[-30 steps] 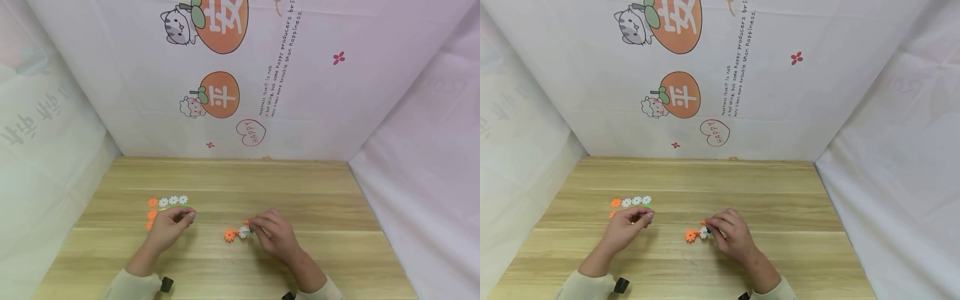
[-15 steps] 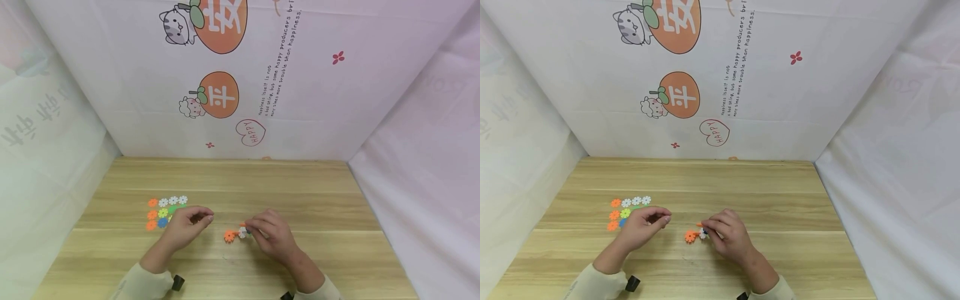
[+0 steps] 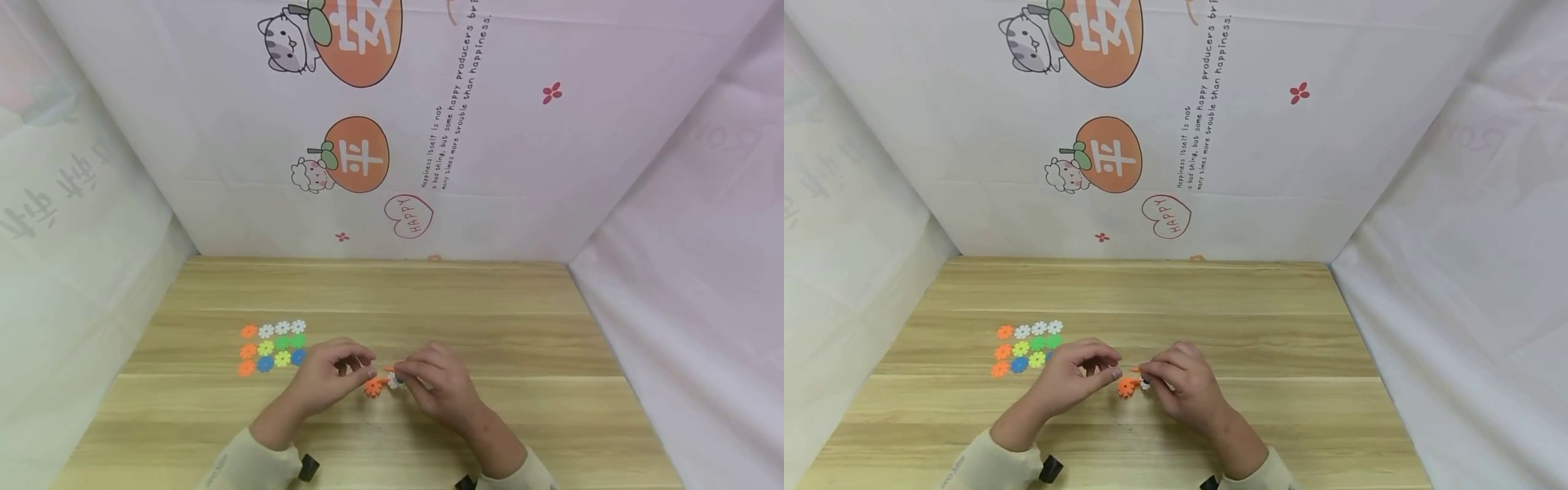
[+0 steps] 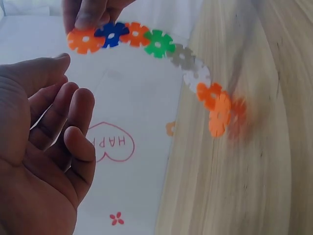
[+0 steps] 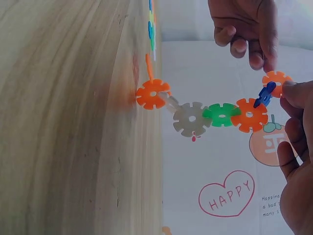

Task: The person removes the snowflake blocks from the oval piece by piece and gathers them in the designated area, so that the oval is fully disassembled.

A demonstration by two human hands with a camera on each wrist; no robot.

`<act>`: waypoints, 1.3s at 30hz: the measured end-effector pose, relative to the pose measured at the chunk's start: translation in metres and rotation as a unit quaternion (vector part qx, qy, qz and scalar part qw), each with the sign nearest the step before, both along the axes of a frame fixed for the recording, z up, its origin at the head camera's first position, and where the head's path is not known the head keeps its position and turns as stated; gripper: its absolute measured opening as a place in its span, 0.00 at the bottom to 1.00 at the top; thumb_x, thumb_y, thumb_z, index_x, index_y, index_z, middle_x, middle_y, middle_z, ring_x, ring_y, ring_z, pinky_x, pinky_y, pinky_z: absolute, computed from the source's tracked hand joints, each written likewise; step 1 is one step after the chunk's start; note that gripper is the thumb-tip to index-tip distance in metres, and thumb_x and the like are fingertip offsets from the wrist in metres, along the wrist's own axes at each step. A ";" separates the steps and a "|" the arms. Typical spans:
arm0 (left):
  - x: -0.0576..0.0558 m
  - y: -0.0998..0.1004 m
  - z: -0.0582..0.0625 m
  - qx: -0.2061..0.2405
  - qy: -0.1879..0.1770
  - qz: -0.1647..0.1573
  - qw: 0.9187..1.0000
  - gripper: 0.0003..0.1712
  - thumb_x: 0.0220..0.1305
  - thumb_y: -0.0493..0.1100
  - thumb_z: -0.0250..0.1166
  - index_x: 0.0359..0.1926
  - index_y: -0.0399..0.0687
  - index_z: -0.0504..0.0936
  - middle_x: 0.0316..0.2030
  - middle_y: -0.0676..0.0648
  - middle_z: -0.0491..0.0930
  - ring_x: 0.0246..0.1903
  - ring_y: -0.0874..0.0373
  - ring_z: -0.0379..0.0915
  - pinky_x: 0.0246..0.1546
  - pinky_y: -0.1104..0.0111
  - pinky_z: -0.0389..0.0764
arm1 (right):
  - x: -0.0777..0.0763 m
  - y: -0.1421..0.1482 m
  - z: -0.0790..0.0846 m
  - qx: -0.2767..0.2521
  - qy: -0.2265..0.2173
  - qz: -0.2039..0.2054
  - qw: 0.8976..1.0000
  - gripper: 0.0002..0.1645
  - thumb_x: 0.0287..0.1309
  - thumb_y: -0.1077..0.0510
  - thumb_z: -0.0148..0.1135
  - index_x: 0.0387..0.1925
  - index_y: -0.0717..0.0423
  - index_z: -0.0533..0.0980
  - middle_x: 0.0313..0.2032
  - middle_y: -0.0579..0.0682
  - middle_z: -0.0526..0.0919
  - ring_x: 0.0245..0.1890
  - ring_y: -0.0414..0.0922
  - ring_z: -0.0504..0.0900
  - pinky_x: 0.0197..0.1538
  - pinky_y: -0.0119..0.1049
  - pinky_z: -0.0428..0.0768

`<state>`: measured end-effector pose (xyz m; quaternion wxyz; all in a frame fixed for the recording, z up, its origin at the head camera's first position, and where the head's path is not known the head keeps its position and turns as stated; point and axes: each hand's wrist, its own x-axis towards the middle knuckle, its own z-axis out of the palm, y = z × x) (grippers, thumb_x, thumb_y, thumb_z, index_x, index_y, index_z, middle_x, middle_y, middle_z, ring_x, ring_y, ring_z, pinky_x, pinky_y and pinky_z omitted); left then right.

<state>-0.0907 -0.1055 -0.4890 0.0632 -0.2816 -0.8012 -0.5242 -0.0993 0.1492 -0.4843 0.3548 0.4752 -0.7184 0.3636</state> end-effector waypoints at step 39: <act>0.006 0.010 0.001 0.013 0.026 0.005 1.000 0.05 0.68 0.41 0.72 0.39 0.60 0.89 0.35 0.58 0.86 0.29 0.65 0.76 0.27 0.70 0.79 | 0.007 -0.002 -0.005 0.056 -0.100 -0.041 0.993 0.29 0.61 0.45 0.74 0.58 0.57 0.81 0.50 0.48 0.86 0.51 0.48 0.81 0.56 0.47 0.79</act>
